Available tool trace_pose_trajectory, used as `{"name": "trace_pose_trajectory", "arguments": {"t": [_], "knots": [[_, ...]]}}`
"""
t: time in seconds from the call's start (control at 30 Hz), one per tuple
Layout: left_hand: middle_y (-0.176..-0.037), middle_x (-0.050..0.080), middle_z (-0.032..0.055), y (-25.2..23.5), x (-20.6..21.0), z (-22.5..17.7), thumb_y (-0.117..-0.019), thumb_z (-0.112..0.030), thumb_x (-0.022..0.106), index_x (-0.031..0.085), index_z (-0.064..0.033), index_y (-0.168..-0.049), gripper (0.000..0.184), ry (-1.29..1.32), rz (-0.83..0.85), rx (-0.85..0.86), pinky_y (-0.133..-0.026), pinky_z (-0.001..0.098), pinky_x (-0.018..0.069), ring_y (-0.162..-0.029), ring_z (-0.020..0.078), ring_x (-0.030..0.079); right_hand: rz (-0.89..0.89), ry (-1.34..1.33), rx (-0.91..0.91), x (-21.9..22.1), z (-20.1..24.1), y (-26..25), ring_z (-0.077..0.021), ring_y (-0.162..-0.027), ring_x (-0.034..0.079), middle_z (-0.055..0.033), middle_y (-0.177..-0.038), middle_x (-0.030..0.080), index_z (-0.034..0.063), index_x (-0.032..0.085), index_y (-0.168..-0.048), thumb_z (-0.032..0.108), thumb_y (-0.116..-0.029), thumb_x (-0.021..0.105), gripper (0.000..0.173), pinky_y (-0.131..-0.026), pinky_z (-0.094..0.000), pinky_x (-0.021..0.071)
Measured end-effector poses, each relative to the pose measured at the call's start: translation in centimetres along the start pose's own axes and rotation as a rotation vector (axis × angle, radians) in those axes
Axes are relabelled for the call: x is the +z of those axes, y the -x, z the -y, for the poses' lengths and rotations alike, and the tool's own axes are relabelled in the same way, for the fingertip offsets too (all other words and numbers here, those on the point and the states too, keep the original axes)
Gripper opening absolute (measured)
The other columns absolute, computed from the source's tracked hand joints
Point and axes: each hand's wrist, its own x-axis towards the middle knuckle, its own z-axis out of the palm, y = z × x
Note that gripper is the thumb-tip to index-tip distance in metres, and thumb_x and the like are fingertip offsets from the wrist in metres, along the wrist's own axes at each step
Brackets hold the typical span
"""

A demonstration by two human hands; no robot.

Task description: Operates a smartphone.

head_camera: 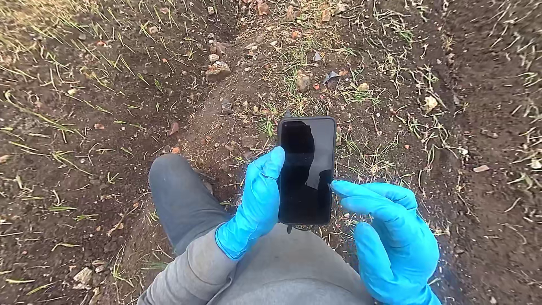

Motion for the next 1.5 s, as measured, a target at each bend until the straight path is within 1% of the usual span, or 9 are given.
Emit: {"name": "trace_pose_trajectory", "arguments": {"t": [0.1, 0.23, 0.47, 0.57, 0.63, 0.9, 1.03, 1.2, 1.5], "knots": [[-0.105, 0.073, 0.0040, 0.0, 0.0, 0.1, -0.1135, -0.046, 0.029, 0.072, -0.0160, -0.113, 0.052, 0.004, 0.001, -0.023, -0.076, 0.0409, 0.0625, -0.095, 0.0158, 0.071, 0.002, 0.000, 0.006, 0.0, -0.1, 0.1, -0.0115, -0.124, 0.058, 0.0106, -0.123, 0.071, 0.0277, 0.068, -0.113, 0.037, -0.1019, 0.047, 0.025, -0.104, -0.0316, 0.0454], [-0.108, 0.073, 0.0059, -0.4, 0.3, 0.3, -0.1142, -0.038, 0.030, 0.072, -0.0109, -0.111, 0.051, 0.072, -0.014, -0.014, -0.087, 0.0431, 0.0616, -0.102, 0.0166, 0.071, -0.014, -0.005, 0.007, 0.1, -0.2, 0.2, -0.0120, -0.124, 0.059, 0.0103, -0.122, 0.071, 0.0273, 0.068, -0.112, 0.037, -0.1021, 0.047, 0.025, -0.104, -0.0319, 0.0463], [-0.105, 0.074, 0.0056, -0.3, 0.3, 0.3, -0.1129, -0.047, 0.031, 0.072, -0.0151, -0.112, 0.052, 0.079, 0.011, -0.065, -0.077, 0.0430, 0.0631, -0.095, 0.0180, 0.072, -0.032, -0.019, 0.035, -0.2, -0.2, 0.4, -0.0134, -0.123, 0.060, 0.0091, -0.122, 0.071, 0.0275, 0.069, -0.111, 0.038, -0.1025, 0.048, 0.025, -0.103, -0.0329, 0.0487], [-0.109, 0.074, 0.0070, -0.6, 0.4, 0.4, -0.1136, -0.041, 0.031, 0.072, -0.0113, -0.111, 0.051, 0.108, -0.008, -0.045, -0.087, 0.0455, 0.0616, -0.103, 0.0188, 0.071, -0.033, -0.023, 0.038, -0.3, -0.4, 0.3, -0.0137, -0.123, 0.060, 0.0095, -0.120, 0.071, 0.0276, 0.069, -0.111, 0.038, -0.1023, 0.049, 0.024, -0.103, -0.0329, 0.0483], [-0.109, 0.073, 0.0065, -0.6, 0.5, 0.4, -0.1135, -0.040, 0.031, 0.072, -0.0111, -0.111, 0.050, 0.111, -0.020, -0.042, -0.089, 0.0450, 0.0610, -0.104, 0.0179, 0.070, -0.037, -0.025, 0.041, -0.3, -0.4, 0.3, -0.0143, -0.123, 0.061, 0.0095, -0.120, 0.072, 0.0277, 0.069, -0.112, 0.038, -0.1026, 0.049, 0.024, -0.104, -0.0338, 0.0476], [-0.108, 0.074, 0.0090, -0.9, 0.3, 0.6, -0.1136, -0.038, 0.031, 0.072, -0.0091, -0.111, 0.050, 0.157, -0.008, -0.031, -0.088, 0.0462, 0.0622, -0.102, 0.0203, 0.072, -0.041, -0.106, 0.074, -0.4, -0.7, -0.1, -0.0186, -0.122, 0.062, 0.0057, -0.121, 0.072, 0.0252, 0.070, -0.111, 0.039, -0.1032, 0.049, 0.026, -0.102, -0.0371, 0.0504], [-0.101, 0.073, 0.0059, -0.6, 0.1, 0.6, -0.1127, -0.047, 0.031, 0.072, -0.0152, -0.109, 0.052, 0.083, -0.011, -0.047, -0.074, 0.0429, 0.0629, -0.091, 0.0181, 0.072, -0.047, -0.146, 0.093, -0.3, -0.8, -0.2, -0.0197, -0.122, 0.063, 0.0049, -0.119, 0.072, 0.0237, 0.070, -0.110, 0.038, -0.1034, 0.050, 0.026, -0.101, -0.0381, 0.0528], [-0.106, 0.074, 0.0058, -0.7, 0.1, 0.5, -0.1134, -0.044, 0.030, 0.072, -0.0148, -0.113, 0.051, 0.095, -0.010, -0.037, -0.077, 0.0425, 0.0636, -0.095, 0.0176, 0.073, -0.053, -0.166, 0.102, -0.2, -0.9, -0.3, -0.0203, -0.120, 0.063, 0.0048, -0.118, 0.072, 0.0235, 0.070, -0.111, 0.039, -0.1037, 0.050, 0.026, -0.100, -0.0385, 0.0537], [-0.104, 0.074, 0.0051, -0.5, 0.5, 0.5, -0.1133, -0.045, 0.031, 0.071, -0.0151, -0.112, 0.050, 0.113, -0.008, -0.049, -0.076, 0.0408, 0.0639, -0.093, 0.0167, 0.073, -0.051, -0.178, 0.101, -0.3, -1.1, -0.2, -0.0198, -0.120, 0.063, 0.0042, -0.119, 0.071, 0.0211, 0.069, -0.110, 0.035, -0.1035, 0.049, 0.026, -0.100, -0.0380, 0.0544]]}}
